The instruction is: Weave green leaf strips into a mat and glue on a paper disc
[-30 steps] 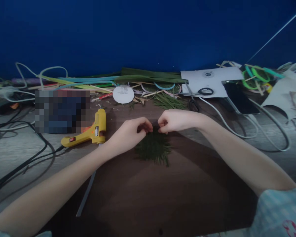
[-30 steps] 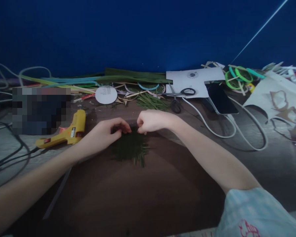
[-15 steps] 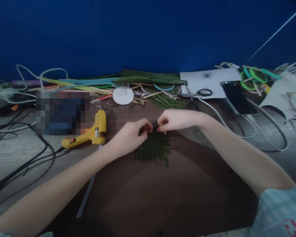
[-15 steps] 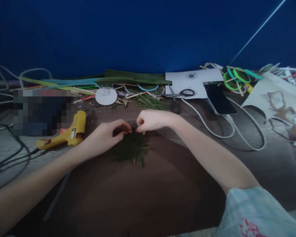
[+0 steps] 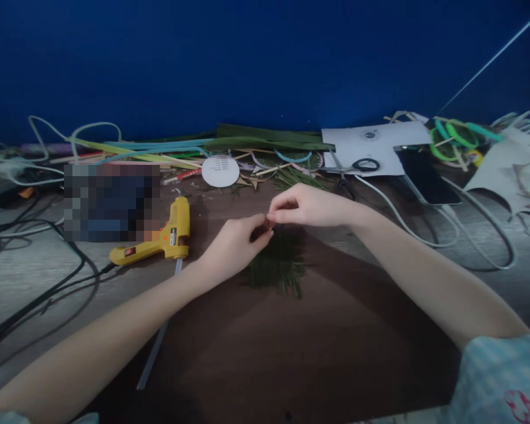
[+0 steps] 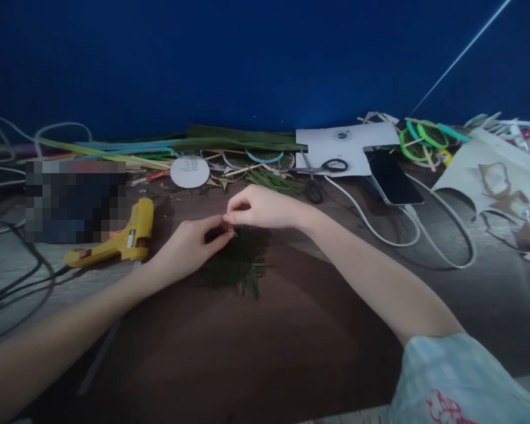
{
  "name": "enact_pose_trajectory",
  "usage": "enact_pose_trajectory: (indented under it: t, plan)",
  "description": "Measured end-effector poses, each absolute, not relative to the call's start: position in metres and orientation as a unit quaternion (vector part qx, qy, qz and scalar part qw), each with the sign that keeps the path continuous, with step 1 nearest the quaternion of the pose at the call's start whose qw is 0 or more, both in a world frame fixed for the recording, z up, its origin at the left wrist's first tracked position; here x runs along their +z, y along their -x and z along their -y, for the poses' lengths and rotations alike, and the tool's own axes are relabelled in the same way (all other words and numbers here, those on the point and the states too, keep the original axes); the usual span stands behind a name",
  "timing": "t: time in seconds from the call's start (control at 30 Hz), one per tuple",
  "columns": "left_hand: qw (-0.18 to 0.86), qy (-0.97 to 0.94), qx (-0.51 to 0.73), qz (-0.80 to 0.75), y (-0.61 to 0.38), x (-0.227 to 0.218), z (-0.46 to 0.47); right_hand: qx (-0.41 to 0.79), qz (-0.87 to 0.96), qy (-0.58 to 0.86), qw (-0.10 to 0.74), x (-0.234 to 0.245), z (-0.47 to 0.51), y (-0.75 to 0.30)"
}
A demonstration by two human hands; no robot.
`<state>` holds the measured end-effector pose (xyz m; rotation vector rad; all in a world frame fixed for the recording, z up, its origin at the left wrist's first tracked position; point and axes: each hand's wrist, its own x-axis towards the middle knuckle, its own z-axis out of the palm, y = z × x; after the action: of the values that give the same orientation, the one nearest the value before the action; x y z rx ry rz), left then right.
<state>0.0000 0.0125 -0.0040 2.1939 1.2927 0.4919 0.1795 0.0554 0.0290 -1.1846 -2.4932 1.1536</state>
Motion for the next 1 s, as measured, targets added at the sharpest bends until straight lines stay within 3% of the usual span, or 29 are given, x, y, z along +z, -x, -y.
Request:
enact_pose_trajectory:
  t: [0.47, 1.0]
  plan:
    - [0.275, -0.809, 0.183, -0.487, 0.0, -0.006, -0.014, 0.274, 0.846, 0.458, 0.003, 0.014, -0.055, -0.179]
    - [0.271, -0.81, 0.186, -0.486, 0.0, -0.007, -0.013, 0.339, 0.801, 0.494, -0.017, 0.015, -0.056, -0.176]
